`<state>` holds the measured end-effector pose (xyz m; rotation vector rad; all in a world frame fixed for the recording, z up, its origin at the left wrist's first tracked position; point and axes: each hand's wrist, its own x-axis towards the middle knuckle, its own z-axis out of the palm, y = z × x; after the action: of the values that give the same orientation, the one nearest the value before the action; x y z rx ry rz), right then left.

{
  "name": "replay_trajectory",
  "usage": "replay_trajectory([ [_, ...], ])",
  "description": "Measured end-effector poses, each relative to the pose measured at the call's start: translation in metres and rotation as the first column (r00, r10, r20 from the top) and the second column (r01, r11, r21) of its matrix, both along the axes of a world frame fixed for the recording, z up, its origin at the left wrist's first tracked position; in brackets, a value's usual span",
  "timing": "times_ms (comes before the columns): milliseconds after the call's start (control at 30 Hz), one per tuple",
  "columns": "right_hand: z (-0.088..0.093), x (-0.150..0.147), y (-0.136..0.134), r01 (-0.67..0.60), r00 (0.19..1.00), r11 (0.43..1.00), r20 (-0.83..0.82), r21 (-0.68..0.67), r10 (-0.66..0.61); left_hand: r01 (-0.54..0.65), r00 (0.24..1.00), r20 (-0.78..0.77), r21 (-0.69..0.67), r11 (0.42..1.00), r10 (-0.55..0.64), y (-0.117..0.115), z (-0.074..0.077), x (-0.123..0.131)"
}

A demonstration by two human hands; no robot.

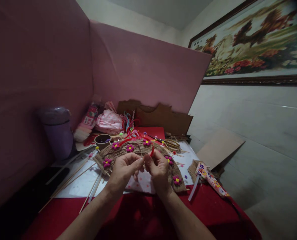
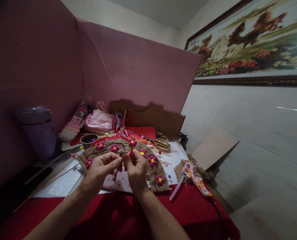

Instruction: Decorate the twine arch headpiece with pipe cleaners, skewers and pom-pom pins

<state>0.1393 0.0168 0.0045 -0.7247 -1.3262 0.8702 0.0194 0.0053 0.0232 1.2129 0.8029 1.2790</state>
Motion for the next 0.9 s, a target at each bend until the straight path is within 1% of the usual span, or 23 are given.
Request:
replay_trajectory([
  [200,-0.0011,0.0010,-0.0003,0.019,0.999,1.000,0.030,0.011,-0.019,0.051,0.996,0.070,-0.023,0.998,-0.050,0.0037,-0.0051,-0.0019],
  [300,-0.0004,0.0011,0.0000,0.010,0.999,1.000,0.046,0.009,-0.010,0.069,0.995,0.078,-0.030,0.997,-0.066,0.0033,-0.0055,-0.0025],
  [567,-0.0014,-0.0003,0.0007,-0.020,1.000,1.000,0.021,0.012,0.019,0.075,0.993,0.093,-0.015,0.997,-0.073,0.0011,-0.0067,-0.0030],
  [767,0.0012,0.0009,-0.0008,-0.006,1.000,1.000,0.027,0.010,0.006,-0.012,0.998,0.063,0.010,1.000,0.011,0.0029,-0.0056,-0.0018],
  [900,0.0016,0.0011,-0.0022,-0.004,0.999,1.000,0.034,0.010,0.003,-0.043,0.999,0.030,0.045,0.998,0.041,0.0041,-0.0045,-0.0019],
])
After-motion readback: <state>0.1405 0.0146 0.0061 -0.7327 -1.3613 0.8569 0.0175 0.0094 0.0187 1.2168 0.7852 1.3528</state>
